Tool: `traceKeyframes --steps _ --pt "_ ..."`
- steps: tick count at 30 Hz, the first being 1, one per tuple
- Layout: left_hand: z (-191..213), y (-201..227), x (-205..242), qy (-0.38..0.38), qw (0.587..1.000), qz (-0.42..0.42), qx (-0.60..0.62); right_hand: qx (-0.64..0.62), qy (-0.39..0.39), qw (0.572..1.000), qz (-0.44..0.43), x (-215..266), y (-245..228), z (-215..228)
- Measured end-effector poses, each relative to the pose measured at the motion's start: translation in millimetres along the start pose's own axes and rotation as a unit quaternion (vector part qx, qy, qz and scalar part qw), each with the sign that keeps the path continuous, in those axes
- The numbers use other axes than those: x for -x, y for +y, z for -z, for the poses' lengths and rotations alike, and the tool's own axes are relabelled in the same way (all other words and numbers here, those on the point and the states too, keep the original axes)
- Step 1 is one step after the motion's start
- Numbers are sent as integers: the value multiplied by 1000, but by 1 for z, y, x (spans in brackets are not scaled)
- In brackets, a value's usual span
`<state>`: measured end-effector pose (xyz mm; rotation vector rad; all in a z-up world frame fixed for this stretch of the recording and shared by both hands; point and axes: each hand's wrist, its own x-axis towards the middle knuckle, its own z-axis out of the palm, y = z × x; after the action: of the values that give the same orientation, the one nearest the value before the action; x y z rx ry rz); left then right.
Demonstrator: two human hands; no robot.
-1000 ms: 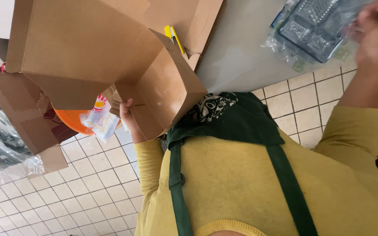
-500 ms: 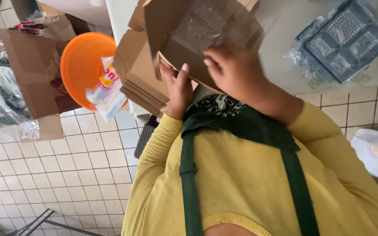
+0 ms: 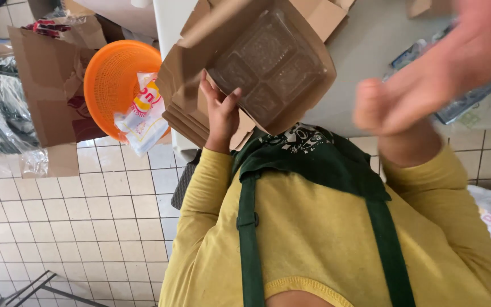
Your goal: The person repeatedly folds flat cardboard sheets into small boxes and secures the seams with a yellow tape dispenser. They place each finished box aside on the table. The process is repeated multiple times throughout the clip.
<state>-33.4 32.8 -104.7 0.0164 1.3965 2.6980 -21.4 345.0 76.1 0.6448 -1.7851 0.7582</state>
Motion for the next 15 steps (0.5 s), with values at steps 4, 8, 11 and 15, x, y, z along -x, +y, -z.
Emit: traceKeyframes --steps 4,8,11,15 --pt "-35 37 -24 -126 963 -75 -226 47 -137 988 -50 -23 19 29" --pt "-65 51 -53 -122 988 -48 -75 167 -423 890 42 -24 -1 16" --pt "-100 67 -69 -179 978 -47 -101 216 -379 891 124 3 -7 23" --pt "-143 94 -84 -247 958 -44 -134 246 -264 917 169 19 20 56"
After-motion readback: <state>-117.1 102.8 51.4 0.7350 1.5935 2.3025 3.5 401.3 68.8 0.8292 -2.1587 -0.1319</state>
